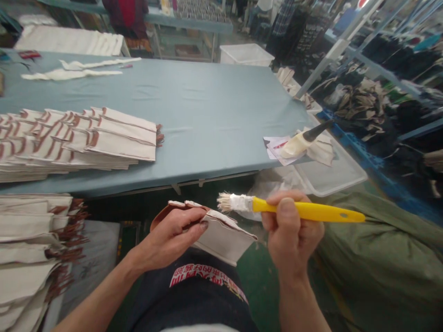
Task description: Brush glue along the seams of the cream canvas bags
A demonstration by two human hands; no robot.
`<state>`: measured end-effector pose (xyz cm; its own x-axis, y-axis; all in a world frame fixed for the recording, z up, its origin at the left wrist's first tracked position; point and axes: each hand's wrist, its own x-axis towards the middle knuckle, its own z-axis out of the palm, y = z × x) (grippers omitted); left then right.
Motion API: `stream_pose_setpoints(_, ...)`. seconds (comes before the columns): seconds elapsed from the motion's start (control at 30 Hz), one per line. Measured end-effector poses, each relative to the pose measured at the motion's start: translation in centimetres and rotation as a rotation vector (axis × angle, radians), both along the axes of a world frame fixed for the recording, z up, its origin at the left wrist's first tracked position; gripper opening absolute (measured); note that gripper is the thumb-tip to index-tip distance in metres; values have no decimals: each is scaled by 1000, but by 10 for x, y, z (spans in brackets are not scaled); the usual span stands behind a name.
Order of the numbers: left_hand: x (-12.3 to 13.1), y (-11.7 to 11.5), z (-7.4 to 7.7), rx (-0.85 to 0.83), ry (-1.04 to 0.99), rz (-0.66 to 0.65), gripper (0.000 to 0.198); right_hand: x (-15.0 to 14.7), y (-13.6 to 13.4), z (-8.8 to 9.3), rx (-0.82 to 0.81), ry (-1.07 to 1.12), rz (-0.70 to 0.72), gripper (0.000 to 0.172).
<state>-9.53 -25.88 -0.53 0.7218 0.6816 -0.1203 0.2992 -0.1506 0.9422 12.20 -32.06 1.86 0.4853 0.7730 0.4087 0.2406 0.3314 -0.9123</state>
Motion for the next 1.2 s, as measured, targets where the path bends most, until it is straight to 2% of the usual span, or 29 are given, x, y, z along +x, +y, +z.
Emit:
stream_pose_setpoints(0.13,-3,1,-1,-147,-68,20,27,-1,-8,1,-26,92,173,28)
stream_pose_setpoints(0.2,-3,1,0,-288,-127,33,27,-2,-5,-5,-53,51,280,23)
stream_pose_setpoints(0.27,-2,0,-1,-429,-187,27,29,-3,0,-13,-59,-34,325,19)
stream_pose_setpoints(0.33,0,-2,-3,-543,-238,41,32,-5,5,-19,-40,-134,293,15)
stream_pose_setpoints(0.4,1,-3,-6,-639,-274,83,38,-6,8,-23,2,-211,199,13)
stream_pose_setpoints(0.5,2,-3,-9,-748,-317,154,44,-5,5,-20,65,-275,67,16)
stream_pose_setpoints(0.57,3,-2,-8,-797,-347,185,45,-3,2,-16,87,-328,57,19)
stream_pose_setpoints(0.77,8,0,-2,-883,-361,214,46,4,9,-8,190,-559,228,13)
stream_pose_setpoints(0.87,9,0,-3,-880,-342,223,46,5,11,-7,180,-547,204,12)
stream_pose_setpoints(1.0,7,0,-6,-845,-333,233,46,3,9,-8,208,-513,251,10)
stream_pose_setpoints(1.2,4,-2,-12,-780,-313,248,42,18,-6,-22,46,-561,111,14)
